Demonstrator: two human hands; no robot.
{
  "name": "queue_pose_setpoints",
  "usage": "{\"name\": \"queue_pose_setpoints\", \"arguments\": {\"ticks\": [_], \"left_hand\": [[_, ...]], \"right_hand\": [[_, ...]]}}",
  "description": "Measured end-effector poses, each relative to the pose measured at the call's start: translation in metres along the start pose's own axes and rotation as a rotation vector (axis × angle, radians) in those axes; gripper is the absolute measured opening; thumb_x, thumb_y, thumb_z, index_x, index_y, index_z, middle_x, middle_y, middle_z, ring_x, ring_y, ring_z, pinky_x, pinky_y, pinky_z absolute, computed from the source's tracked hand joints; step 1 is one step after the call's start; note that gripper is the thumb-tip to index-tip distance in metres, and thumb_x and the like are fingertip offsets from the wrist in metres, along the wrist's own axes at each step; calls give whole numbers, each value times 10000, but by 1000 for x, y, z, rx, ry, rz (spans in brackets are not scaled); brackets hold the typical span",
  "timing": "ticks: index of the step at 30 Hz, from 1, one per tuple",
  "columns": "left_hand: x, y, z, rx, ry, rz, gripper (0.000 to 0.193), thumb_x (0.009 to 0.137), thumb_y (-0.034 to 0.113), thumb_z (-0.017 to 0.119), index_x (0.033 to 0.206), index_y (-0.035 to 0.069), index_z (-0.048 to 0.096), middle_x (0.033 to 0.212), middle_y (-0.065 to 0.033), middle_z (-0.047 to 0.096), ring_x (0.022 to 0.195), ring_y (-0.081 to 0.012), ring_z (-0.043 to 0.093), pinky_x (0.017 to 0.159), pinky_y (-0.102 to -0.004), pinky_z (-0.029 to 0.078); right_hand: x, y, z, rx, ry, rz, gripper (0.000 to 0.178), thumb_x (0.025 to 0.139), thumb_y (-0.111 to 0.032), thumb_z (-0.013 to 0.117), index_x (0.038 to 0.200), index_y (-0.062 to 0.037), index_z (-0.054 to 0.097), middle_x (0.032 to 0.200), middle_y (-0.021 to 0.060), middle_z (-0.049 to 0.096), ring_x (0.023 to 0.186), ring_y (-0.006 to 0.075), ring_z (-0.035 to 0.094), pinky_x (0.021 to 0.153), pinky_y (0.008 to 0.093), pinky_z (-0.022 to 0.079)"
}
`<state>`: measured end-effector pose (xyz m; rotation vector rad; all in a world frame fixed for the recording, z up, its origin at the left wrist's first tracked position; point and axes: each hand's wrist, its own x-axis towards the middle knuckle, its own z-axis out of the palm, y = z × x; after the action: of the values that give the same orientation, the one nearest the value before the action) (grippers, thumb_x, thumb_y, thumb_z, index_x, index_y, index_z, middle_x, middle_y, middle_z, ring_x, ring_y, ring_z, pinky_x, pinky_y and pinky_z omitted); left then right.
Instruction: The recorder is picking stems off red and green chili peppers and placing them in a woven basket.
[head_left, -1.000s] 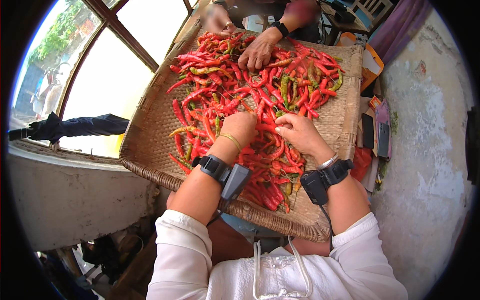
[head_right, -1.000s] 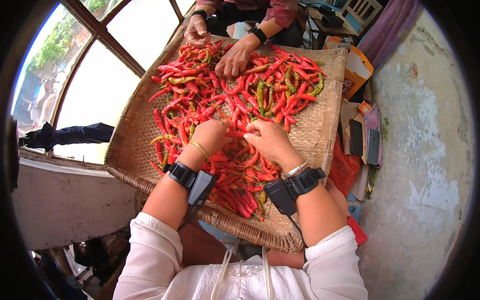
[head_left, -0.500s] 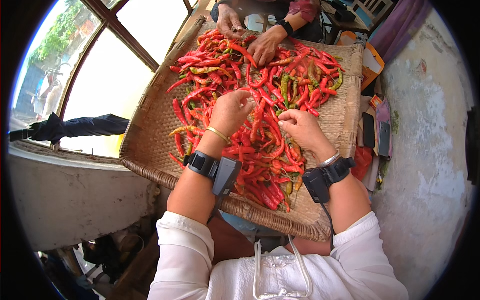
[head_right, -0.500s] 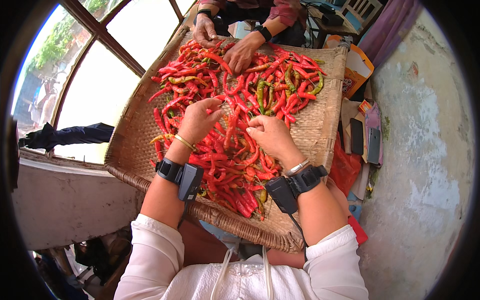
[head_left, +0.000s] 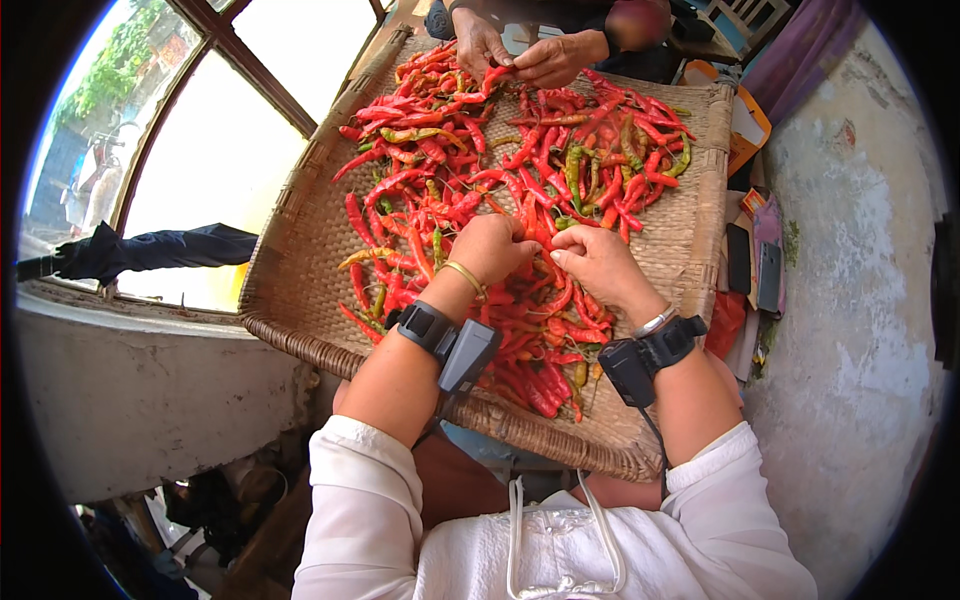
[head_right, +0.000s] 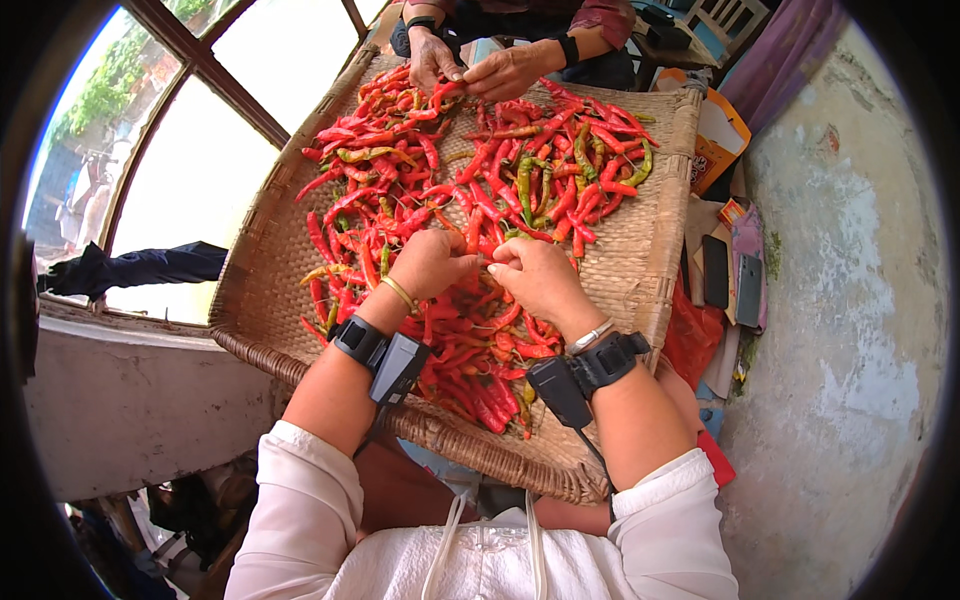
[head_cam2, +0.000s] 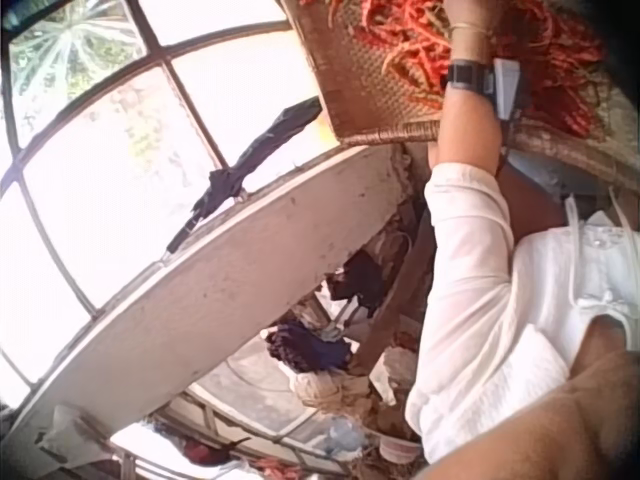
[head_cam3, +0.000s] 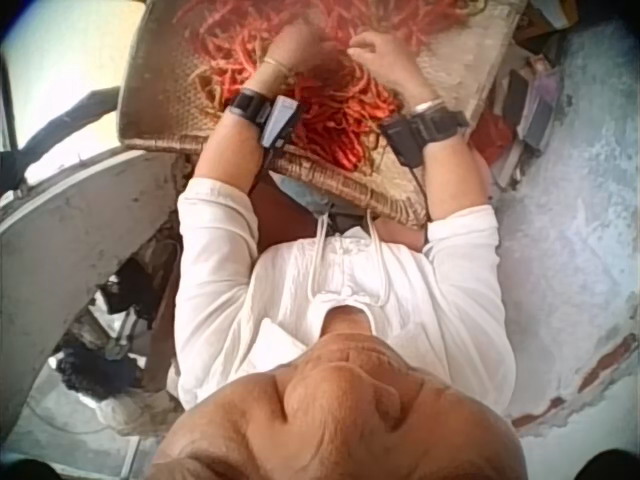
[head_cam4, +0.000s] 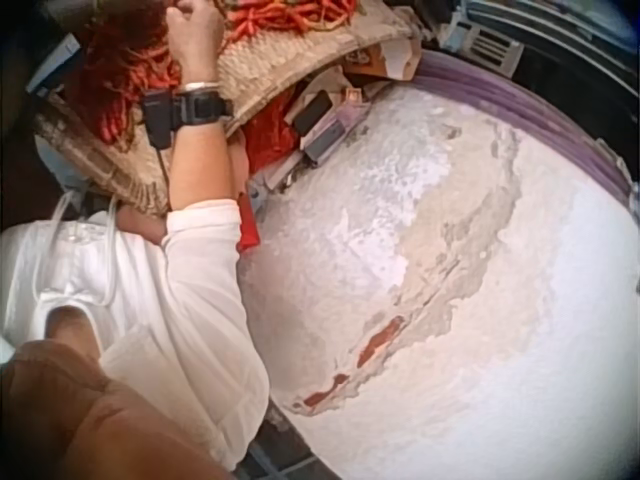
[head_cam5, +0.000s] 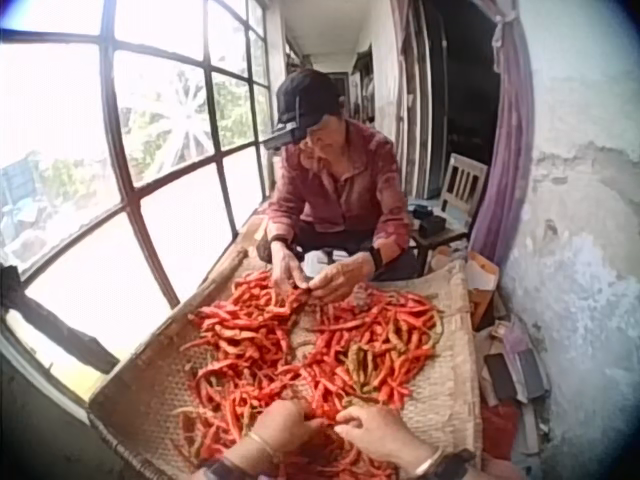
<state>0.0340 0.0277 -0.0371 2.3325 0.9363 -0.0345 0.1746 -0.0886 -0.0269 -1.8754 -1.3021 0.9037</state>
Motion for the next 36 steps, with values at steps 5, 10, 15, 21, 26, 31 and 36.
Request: {"name": "queue_pose_setpoints", "arguments": {"ticks": [5, 10, 15, 21, 26, 31, 36], "left_hand": [[1, 2, 1, -669, -37, -1, 214, 779, 237, 646, 738, 28, 630, 643, -44, 605, 489, -100, 532, 478, -259, 453], [-4, 13, -13, -1074, -18, 10, 147, 833, 180, 598, 773, 47, 591, 633, 16, 569, 501, -44, 488, 432, -175, 390], [-9, 22, -17, -1154, 27, 16, 187, 848, 226, 580, 794, 47, 593, 654, 19, 572, 505, -37, 471, 444, -175, 376], [1, -3, -11, -486, 100, -23, 332, 840, 308, 571, 770, -16, 592, 618, -79, 578, 546, -134, 549, 520, -293, 437], [2, -5, 3, -361, 43, -42, 456, 874, 420, 439, 799, -1, 596, 695, -192, 589, 696, -334, 594, 628, -413, 446], [-1, 0, 6, -198, -48, 19, 367, 844, 388, 498, 884, 46, 624, 758, -170, 616, 769, -317, 600, 683, -405, 458], [2, -3, 12, -31, -94, 95, 292, 777, 312, 574, 959, 93, 638, 850, -157, 628, 814, -310, 599, 733, -389, 469]], "right_hand": [[-1, -8, -2, 54, -3, -10, 251, 757, -195, 614, 909, 4, 607, 728, 107, 633, 650, 175, 606, 618, 306, 469], [-3, -17, -5, 371, -227, 51, 208, 814, -184, 575, 856, 18, 599, 643, 34, 580, 623, 105, 567, 556, 251, 454], [-1, -13, -9, 423, -234, 76, 186, 840, -185, 546, 779, -11, 571, 622, 7, 556, 540, 72, 524, 469, 214, 412], [0, -17, -29, 90, -295, 203, 188, 859, -193, 521, 753, -41, 553, 607, 5, 554, 457, 44, 486, 411, 182, 376], [5, -10, -29, 913, 14, 65, 354, 857, -281, 531, 1053, 13, 512, 765, 34, 592, 568, 89, 551, 468, 193, 412], [3, -17, -29, 748, 108, 138, 406, 867, -230, 514, 1188, 8, 445, 838, 43, 584, 670, 76, 557, 521, 187, 429], [5, -13, -20, 430, -125, 162, 313, 857, -191, 518, 1108, -4, 527, 843, 18, 577, 668, 60, 548, 529, 187, 425]]}}
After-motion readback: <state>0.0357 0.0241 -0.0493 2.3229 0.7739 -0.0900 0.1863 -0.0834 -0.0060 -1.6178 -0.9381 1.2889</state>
